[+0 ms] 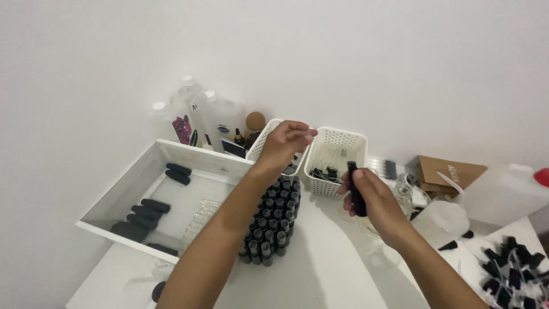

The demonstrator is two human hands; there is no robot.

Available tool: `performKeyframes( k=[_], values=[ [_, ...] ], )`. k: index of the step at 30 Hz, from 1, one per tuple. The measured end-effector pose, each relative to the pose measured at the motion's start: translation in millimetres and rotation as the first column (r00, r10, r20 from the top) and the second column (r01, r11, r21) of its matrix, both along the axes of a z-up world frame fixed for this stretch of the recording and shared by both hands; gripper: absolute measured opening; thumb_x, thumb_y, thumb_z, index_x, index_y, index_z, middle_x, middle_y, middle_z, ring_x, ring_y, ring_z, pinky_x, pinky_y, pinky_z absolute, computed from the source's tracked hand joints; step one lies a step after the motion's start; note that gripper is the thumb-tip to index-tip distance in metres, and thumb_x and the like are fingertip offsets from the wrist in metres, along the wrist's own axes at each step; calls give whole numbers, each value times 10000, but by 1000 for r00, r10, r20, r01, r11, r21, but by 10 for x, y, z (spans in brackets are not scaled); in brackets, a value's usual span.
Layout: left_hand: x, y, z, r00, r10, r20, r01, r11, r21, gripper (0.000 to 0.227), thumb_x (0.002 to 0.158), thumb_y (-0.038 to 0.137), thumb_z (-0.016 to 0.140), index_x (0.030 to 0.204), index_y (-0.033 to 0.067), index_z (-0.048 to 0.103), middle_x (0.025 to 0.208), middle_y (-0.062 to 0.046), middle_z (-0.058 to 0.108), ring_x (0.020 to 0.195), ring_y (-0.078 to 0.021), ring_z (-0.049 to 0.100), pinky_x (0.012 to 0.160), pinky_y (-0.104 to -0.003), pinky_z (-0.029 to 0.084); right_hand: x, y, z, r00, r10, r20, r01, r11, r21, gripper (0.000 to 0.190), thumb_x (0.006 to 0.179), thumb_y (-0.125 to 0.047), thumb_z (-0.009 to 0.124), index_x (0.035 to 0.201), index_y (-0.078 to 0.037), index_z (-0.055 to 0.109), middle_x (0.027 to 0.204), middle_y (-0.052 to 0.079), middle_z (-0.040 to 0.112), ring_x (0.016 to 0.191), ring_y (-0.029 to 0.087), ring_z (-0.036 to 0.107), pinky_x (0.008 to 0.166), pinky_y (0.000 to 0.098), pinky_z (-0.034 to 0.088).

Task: Assemble and fill small perfume sample vials by attaching caps and organizing them in a tray

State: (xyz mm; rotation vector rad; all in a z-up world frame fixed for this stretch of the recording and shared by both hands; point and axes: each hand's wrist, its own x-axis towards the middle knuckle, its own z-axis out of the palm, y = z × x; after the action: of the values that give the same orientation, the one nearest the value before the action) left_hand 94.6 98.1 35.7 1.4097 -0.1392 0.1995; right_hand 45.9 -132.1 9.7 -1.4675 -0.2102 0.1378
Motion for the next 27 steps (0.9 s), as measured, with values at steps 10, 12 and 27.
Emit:
performKeyframes(
  k=[10, 12, 27],
  values=[
    [-695, -223, 208, 977, -213, 23, 213, 976, -42, 397, 919, 160, 758, 1247, 15, 587, 1210, -190, 741, 1091, -185, 679, 959, -306, 554, -250, 358, 295, 998, 54, 11, -52, 992, -111, 529, 1084, -479, 398, 947, -37, 652, 660, 135, 576, 475, 210, 527, 437, 322, 401],
    [-722, -296, 161, 970, -242, 26, 241, 970, 14, 359, 926, 126, 753, 1240, 25, 609, 1187, -169, 754, 1069, -168, 686, 952, -299, 562, -253, 359, 298, 999, 37, 11, -35, 992, -119, 614, 1080, -542, 347, 867, -48, 645, 621, 123, 568, 456, 202, 523, 434, 320, 384],
    [-1005, -552, 381, 947, -312, 76, 224, 812, 539, 385, 814, 173, 828, 1167, 116, 684, 1078, -96, 787, 1149, -276, 687, 1012, -400, 481, -193, 48, -25, 995, -63, -75, 54, 991, -125, 425, 933, -369, 536, 586, -125, 501, 487, 39, 369, 391, 163, 353, 352, 275, 270]
  ],
)
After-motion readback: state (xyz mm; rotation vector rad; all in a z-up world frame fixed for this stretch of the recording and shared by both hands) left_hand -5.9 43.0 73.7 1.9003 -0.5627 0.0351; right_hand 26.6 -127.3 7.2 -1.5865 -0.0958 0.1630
